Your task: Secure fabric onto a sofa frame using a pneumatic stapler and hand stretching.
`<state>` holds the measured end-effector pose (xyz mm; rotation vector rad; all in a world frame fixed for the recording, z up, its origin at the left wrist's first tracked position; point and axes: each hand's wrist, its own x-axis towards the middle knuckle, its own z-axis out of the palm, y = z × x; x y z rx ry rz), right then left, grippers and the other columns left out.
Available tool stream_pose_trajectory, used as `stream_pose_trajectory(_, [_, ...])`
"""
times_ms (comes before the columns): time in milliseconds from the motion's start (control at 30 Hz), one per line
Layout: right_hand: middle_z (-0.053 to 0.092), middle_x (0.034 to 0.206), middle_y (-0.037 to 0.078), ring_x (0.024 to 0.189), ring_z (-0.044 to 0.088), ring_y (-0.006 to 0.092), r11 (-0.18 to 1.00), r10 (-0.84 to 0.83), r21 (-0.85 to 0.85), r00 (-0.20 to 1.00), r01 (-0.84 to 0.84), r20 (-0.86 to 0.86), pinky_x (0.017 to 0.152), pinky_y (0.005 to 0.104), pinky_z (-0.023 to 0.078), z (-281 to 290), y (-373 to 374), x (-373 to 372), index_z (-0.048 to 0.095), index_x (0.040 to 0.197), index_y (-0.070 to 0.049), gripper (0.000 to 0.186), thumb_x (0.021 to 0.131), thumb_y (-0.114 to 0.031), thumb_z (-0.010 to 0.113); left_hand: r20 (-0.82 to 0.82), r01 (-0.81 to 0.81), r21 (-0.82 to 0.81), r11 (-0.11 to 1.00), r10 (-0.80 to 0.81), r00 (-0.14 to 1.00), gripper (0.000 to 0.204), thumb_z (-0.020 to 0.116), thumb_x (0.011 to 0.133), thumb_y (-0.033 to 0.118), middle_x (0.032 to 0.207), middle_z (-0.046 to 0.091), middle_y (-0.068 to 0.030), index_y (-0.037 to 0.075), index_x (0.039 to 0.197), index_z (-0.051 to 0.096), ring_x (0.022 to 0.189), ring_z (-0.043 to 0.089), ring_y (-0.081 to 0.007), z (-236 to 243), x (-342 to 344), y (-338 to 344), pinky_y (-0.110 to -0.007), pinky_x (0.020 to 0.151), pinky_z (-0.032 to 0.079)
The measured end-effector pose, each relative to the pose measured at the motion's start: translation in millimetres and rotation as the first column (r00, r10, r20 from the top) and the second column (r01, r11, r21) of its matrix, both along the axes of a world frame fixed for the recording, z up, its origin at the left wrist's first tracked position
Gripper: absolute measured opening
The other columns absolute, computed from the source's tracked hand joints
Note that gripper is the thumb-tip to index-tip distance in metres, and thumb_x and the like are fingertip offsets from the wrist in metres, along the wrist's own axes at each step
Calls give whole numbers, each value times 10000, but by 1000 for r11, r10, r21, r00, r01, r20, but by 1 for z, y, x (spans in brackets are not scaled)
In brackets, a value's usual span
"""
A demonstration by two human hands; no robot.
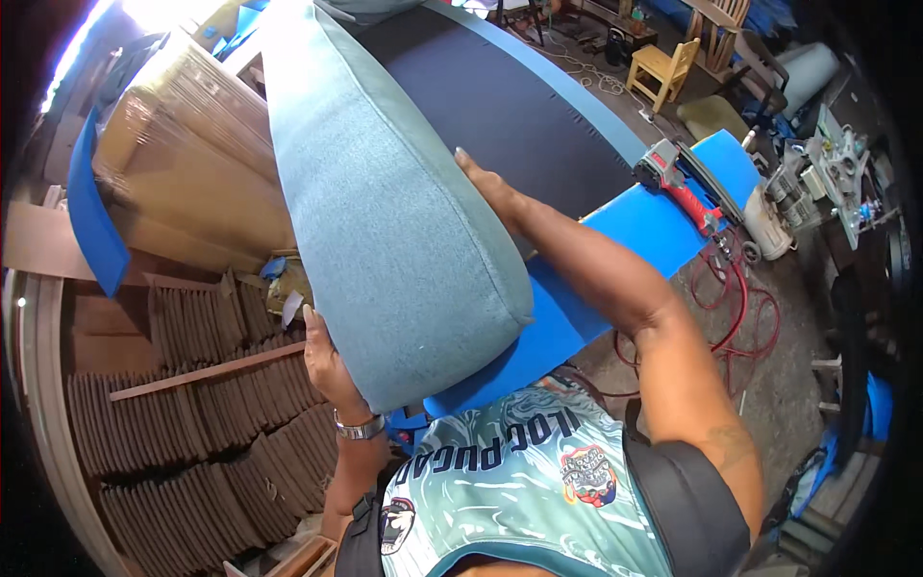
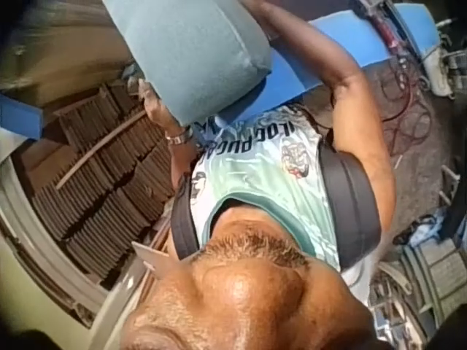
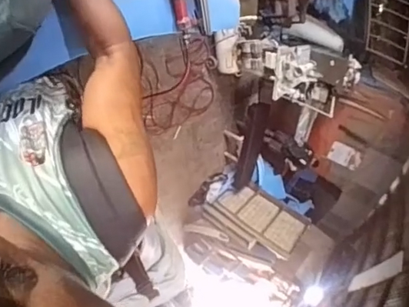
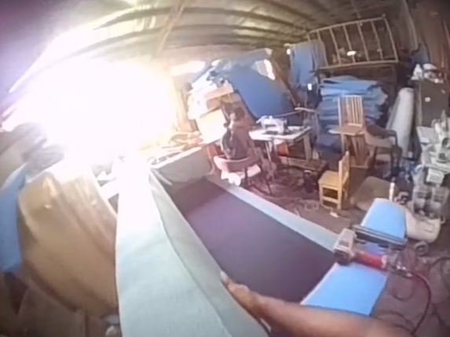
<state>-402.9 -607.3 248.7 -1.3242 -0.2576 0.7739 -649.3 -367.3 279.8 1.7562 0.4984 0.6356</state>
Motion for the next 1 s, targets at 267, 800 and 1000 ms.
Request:
stream_pose_trajectory(267, [149,1721,199,1600,129,307,993,-81,-6,728,116,681,1288,428,145,67,-23,-92,281,1629,-32,732,1108,-546,251,156,10,-307,952,40,987,501,366,1153,278,1268,690,-160,-65,1506,462,978,700,-155,-14,-6,-1,-283,812,593])
stream_pose_trajectory(800, [550,757,-10,711,500,83,909,-388,67,774,412,500,634,268,432,97,-70,-217,603,923,-40,228,914,-164,795,273,365,-480,798,-260,926,545,387,1141,374,1286,672,-164,-51,1457,515,1036,702,-191,-2,-9,6,-319,859,600])
stream_pose_trajectory(1000, [550,762,-11,712,488,82,968,-206,-23,839,251,504,633,274,416,104,-87,-209,609,923,-28,283,1006,-280,705,190,190,-462,866,-112,975,509,420,1135,341,1275,677,-137,-60,1424,545,1062,682,-178,-3,-8,2,-317,897,567])
